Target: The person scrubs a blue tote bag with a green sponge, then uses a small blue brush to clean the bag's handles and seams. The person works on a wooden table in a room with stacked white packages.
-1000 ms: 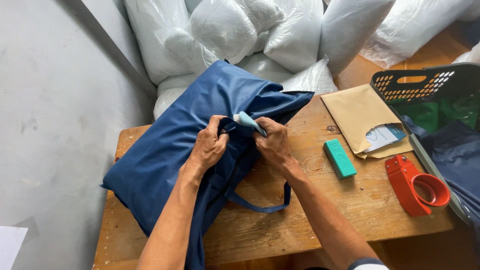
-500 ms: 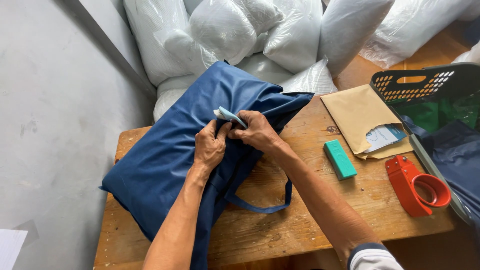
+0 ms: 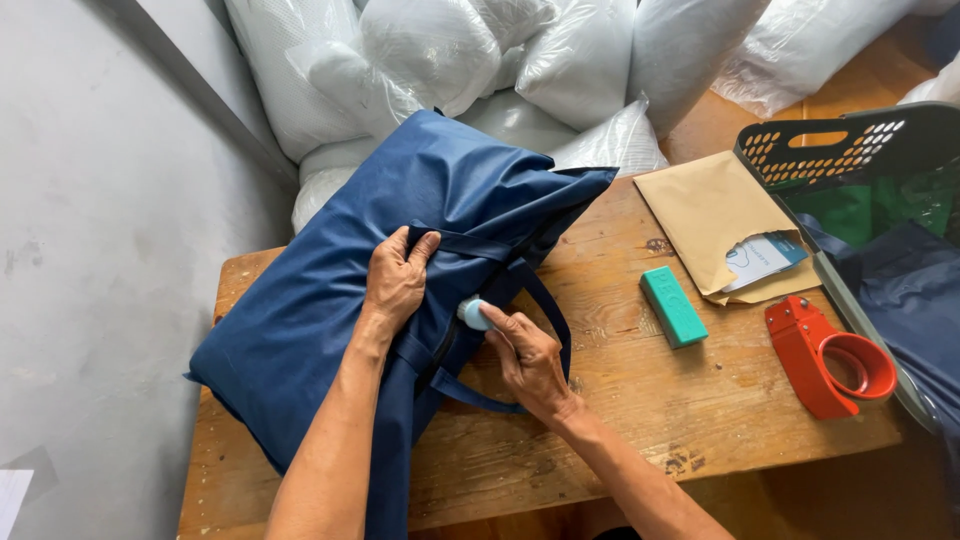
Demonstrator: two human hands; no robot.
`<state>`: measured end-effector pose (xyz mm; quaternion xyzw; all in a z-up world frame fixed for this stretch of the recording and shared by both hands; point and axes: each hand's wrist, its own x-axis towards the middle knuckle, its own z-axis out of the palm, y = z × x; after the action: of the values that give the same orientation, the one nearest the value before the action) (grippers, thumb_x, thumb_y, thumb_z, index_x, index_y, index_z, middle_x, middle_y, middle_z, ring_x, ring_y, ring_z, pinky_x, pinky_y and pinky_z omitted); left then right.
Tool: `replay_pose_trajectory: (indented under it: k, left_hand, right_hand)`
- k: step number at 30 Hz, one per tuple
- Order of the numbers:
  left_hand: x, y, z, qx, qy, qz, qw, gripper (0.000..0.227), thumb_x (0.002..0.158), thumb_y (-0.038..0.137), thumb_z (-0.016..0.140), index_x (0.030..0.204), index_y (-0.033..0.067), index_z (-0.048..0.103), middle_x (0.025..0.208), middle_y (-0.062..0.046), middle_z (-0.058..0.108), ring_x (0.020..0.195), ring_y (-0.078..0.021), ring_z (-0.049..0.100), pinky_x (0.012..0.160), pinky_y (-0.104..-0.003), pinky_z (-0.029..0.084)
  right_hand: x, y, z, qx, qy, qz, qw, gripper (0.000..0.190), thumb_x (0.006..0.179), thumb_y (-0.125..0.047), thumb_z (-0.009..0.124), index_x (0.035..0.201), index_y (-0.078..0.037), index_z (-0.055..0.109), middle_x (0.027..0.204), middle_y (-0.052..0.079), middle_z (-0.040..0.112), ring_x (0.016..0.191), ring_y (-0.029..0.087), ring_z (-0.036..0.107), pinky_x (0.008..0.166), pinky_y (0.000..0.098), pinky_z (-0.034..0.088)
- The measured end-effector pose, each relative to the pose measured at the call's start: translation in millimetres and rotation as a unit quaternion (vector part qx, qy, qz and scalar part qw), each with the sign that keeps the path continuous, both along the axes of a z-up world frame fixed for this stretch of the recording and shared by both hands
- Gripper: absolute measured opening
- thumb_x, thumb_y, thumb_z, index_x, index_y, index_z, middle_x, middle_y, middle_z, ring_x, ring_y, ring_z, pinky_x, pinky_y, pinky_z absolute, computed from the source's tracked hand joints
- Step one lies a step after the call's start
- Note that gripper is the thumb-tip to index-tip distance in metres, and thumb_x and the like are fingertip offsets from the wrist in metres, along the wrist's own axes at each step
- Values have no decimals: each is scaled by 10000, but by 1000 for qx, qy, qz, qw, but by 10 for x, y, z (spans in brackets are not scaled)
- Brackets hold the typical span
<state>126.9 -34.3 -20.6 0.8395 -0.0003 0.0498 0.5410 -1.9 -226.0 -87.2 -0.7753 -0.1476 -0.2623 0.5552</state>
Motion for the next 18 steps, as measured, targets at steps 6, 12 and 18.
replay_pose_trajectory:
  k: [6, 12, 18]
  left_hand:
    - [-12, 16, 22, -51, 17, -7, 999, 237, 1019, 388, 682, 886, 194, 713, 632, 25, 632, 594, -92, 592, 557, -239, 519]
    - [-9, 39, 27, -104, 30, -4, 994, 211, 1002, 348, 706, 876, 178, 712, 617, 16, 638, 565, -81, 589, 519, -202, 502]
    - [35, 34, -45, -104, 27, -3, 994, 214, 993, 364, 724, 865, 193, 719, 577, 13, 627, 516, -68, 564, 464, -193, 476]
  right_hand:
    - [143, 123, 292, 111, 75, -77, 988, 383, 970, -59, 644, 1335, -155, 712, 1087, 124, 782, 1060, 268, 727, 930, 443, 573]
    - [-69, 268, 169, 86, 83, 76, 990, 374, 912, -78, 732, 1251, -226, 781, 886, 49, 775, 866, 181, 761, 816, 336, 605]
    - [-136, 422, 416, 124, 81, 99, 984, 392, 873, -48, 758, 1239, -188, 780, 820, 65, 745, 775, 177, 740, 738, 358, 611]
